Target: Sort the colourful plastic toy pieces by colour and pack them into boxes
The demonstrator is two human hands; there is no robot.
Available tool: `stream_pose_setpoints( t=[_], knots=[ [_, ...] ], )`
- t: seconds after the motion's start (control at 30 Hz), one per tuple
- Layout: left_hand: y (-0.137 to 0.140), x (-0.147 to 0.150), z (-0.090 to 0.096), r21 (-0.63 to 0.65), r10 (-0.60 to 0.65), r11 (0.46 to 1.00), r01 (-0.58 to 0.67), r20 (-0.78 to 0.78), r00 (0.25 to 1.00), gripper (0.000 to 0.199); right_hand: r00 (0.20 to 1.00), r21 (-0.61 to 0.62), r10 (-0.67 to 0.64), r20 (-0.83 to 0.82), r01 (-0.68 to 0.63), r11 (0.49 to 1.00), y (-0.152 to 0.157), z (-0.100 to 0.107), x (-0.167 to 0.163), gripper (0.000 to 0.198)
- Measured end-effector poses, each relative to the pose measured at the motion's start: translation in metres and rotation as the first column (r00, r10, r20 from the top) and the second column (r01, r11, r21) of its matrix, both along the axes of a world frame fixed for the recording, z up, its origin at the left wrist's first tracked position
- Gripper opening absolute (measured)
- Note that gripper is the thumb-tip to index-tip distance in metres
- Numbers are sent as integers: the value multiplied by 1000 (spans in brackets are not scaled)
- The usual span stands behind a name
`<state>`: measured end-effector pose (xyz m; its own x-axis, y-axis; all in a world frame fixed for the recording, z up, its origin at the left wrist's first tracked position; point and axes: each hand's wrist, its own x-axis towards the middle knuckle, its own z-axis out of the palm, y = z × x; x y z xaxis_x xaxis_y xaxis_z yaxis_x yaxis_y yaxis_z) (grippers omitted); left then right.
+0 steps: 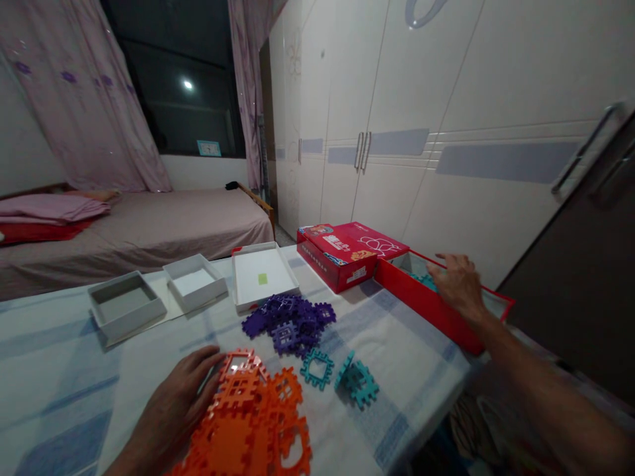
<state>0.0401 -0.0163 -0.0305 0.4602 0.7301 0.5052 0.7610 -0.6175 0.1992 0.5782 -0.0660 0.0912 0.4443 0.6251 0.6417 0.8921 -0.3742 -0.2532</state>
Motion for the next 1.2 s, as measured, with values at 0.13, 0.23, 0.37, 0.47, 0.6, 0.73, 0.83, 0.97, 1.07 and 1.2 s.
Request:
stream_pose_setpoints(
  t=[0.13,0.23,0.37,0.47,0.6,0.73,0.83,0.97,1.07,1.2],
  knots=[
    [-2,2,3,-19,2,1000,-3,-15,1000,40,748,-215,563,-352,-650,729,-24,-16,-80,40],
    [-5,5,10,-28,6,1000,-6,-5,1000,41,510,-324,689,-516,-860,394,-43,-33,-127,72],
    [-9,9,17,-47,12,999,-12,9,1000,43,446,-368,695,-565,-889,272,-53,-50,-150,91],
    [-10,9,18,-68,14,998,-14,3,1000,43,472,-356,671,-573,-880,315,-54,-53,-153,79],
    [-9,9,14,-81,17,997,-18,-11,1000,42,501,-328,659,-561,-865,378,-57,-54,-157,54],
    [-8,8,11,-78,7,997,-9,-16,1000,39,490,-264,678,-548,-871,415,-62,-62,-162,41],
    [-8,7,11,-61,6,998,-6,-4,1000,38,471,-199,697,-541,-877,438,-66,-69,-163,34],
    [-10,7,13,-62,4,998,-4,0,1000,37,473,-131,662,-582,-857,498,-71,-73,-165,25],
    [-10,8,12,-75,7,997,-7,-6,1000,38,469,-40,602,-646,-809,587,-67,-73,-167,21],
    [-8,8,10,-76,4,997,-5,-16,1000,38,363,142,537,-762,-714,685,-53,-69,-175,18]
  ],
)
